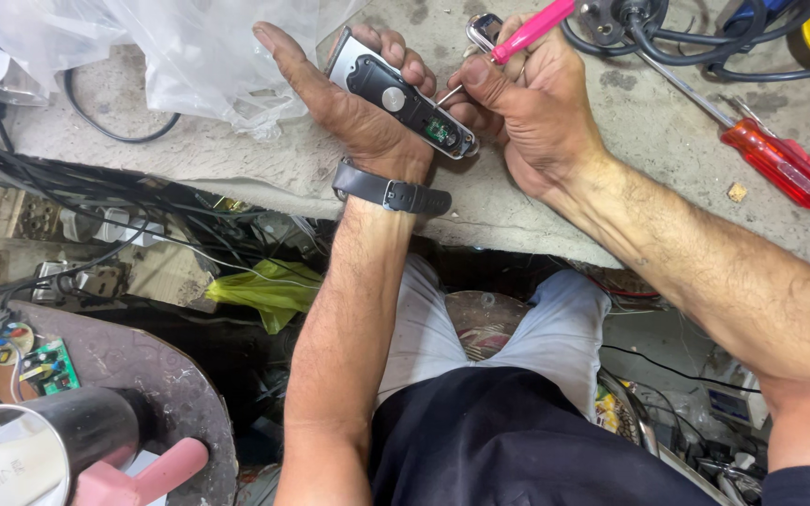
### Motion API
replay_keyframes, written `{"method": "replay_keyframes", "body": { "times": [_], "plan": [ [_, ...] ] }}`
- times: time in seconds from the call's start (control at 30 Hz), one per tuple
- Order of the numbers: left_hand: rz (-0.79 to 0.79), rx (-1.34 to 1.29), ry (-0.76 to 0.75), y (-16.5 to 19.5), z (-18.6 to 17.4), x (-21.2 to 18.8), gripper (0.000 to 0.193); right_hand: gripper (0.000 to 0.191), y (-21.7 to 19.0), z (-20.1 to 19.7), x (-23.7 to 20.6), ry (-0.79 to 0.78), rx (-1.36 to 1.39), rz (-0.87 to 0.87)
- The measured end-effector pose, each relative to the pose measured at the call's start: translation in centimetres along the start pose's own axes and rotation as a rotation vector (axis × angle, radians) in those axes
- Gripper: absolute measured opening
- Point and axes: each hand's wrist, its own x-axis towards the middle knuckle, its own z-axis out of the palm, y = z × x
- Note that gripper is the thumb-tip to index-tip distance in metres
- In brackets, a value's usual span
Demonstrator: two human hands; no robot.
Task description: The person disassembles a small electronic device using a screwdriver, removes the circuit board, and uses a soldering iron to work on the board. The person then reassembles the device and secures the screws.
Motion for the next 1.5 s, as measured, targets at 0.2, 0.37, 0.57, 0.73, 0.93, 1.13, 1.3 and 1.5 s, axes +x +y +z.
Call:
{"method": "replay_keyframes", "body": {
  "times": [0.2,0.37,0.57,0.73,0.93,1.13,1.3,1.5],
  "plan": [
    [-0.055,-0.011,0.029,-0.1,0.0,0.2,0.072,0.033,0.2,-0.2,0.3,0.011,0.078,0.108],
    [-0.075,-0.012,-0.004,-0.2,0.0,0.2,0.072,0.029,-0.1,-0.6,0.4,0.007,0.06,0.094],
    [-0.055,0.004,-0.026,-0.2,-0.1,0.2,0.071,0.031,-1.1,-1.9,-1.6,-0.028,-0.24,-0.122],
    [-0.017,0.029,-0.039,-0.2,-0.4,0.3,0.073,0.031,-1.4,-2.2,-2.2,-0.046,-0.275,-0.135],
    [-0.012,-0.028,-0.031,-0.8,-0.8,0.7,0.07,0.035,-1.8,-1.8,-2.5,-0.017,-0.27,-0.146],
    [-0.016,-0.076,0.025,-0.8,-1.3,1.6,0.067,0.037,-2.0,-1.4,-3.9,0.055,-0.324,-0.197],
    [-0.045,-0.095,0.103,-0.7,-1.3,2.8,0.065,0.036,-1.9,-0.9,-5.0,0.018,-0.588,-0.424],
    [-0.061,-0.067,0.117,-0.5,-1.2,3.1,0.062,0.03,-1.7,-0.3,-5.5,-0.108,-0.913,-0.608]
  ]
}}
